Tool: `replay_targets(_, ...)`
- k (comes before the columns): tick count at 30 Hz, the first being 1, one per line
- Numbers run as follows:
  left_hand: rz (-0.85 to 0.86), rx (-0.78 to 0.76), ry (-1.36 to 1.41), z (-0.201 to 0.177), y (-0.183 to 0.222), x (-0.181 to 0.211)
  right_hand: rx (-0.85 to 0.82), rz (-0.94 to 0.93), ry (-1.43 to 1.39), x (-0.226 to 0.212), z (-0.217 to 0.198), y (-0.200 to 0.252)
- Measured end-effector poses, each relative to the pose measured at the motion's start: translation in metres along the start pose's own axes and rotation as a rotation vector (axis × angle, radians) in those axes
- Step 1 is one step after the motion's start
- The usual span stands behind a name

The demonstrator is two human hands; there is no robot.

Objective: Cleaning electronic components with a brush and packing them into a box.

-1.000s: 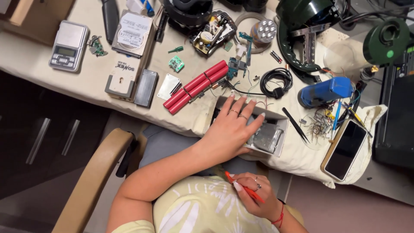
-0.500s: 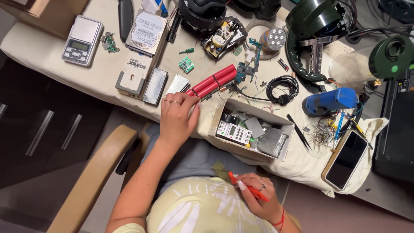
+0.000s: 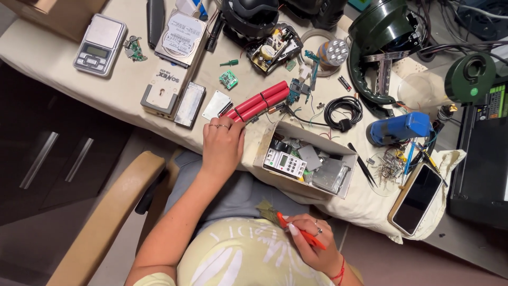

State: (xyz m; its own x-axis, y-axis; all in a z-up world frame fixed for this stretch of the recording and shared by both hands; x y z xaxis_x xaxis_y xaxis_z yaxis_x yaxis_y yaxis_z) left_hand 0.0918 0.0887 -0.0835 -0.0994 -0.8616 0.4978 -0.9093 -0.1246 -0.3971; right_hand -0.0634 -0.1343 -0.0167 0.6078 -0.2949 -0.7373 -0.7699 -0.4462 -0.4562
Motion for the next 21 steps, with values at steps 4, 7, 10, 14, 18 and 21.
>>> replay_targets(4, -0.065, -0.083, -0.018, 0.007, -0.002, -0.002, -0.007, 0.003, 0.017, 0.001, 0.000, 0.002)
replay_targets(7, -0.092, -0.129, 0.003, 0.008, -0.003, -0.002, -0.005, -0.015, 0.041, -0.001, 0.000, 0.003)
replay_targets(10, -0.111, -0.164, 0.027, 0.006, -0.005, -0.005, -0.001, -0.018, 0.039, 0.000, 0.001, 0.003)
replay_targets(14, -0.136, -0.107, 0.095, -0.018, -0.016, -0.016, -0.006, -0.010, 0.031, 0.000, 0.001, 0.003)
replay_targets(18, -0.214, 0.016, -0.040, -0.032, -0.016, -0.032, -0.013, -0.005, 0.019, 0.001, 0.001, 0.002)
replay_targets(21, -0.278, -0.047, -0.021, -0.030, -0.010, -0.035, -0.014, -0.001, 0.021, 0.001, 0.002, 0.002)
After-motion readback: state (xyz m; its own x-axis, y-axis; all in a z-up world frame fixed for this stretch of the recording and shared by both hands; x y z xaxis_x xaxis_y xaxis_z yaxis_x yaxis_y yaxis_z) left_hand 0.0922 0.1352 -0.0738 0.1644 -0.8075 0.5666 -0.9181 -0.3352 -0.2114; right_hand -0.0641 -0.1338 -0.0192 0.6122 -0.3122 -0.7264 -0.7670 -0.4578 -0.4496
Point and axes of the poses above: each hand's wrist, its own y-axis away from the middle knuckle, its own z-axis out of the palm, x = y × z, the point moved 6 cm from there along -y, towards the middle knuckle, and after that the axes turned 13 degrees about -z, right-handed, at the moved point
